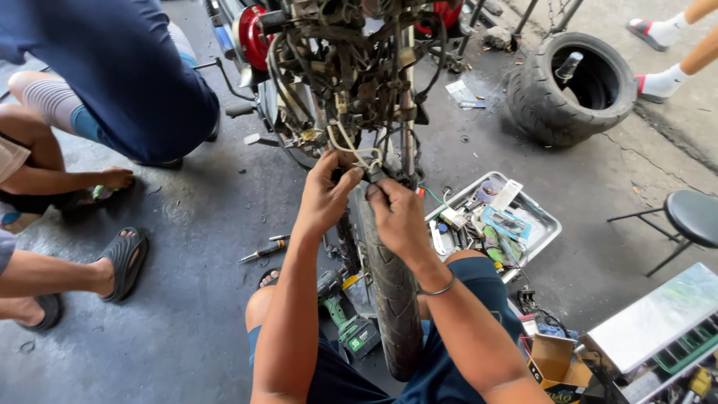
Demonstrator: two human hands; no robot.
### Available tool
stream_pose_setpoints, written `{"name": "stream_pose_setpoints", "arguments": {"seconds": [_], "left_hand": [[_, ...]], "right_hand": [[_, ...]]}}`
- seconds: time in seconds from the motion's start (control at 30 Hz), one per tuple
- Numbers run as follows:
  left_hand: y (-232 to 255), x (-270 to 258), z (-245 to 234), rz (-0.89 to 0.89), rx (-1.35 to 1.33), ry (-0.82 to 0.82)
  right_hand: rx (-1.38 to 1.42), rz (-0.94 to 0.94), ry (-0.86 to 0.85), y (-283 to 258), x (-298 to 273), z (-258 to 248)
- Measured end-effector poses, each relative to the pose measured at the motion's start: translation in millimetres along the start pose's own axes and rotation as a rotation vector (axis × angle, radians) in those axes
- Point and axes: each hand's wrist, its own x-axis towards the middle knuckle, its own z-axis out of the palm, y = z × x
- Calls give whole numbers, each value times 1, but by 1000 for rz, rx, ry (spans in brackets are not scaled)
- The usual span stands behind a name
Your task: The person is wrapping electrical tape around wires on a motorcycle. They carefully wrap the tape around the wires, ensuring they are securely covered.
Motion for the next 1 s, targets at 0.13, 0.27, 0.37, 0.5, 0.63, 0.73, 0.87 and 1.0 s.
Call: {"name": "stream_pose_setpoints", "arguments": {"seconds": [0.13, 0.27, 0.37, 0.5, 0.63, 0.73, 0.87, 1.0], "left_hand": [[-39, 3, 4, -105, -36, -147], [-21, 1, 26, -287, -163, 34], [-36, -14, 31, -413, -361, 192], [-12, -21, 35, -327, -362, 204], [-19, -17, 47, -272, -431, 199], [-43, -12, 48, -313, -639, 217], [-29, -22, 44, -369, -949, 122], [-31, -26, 51, -284, -650, 118]], "right_hand": [[48, -6, 123, 16, 1, 17], [46, 5, 78, 17, 6, 21], [71, 2, 71, 24, -1, 32], [-24, -32, 142, -8, -1, 14], [-51, -57, 142, 13, -3, 33], [-56, -56, 121, 16, 1, 35], [-78, -71, 129, 7, -1, 29], [-41, -92, 127, 24, -2, 37]]}}
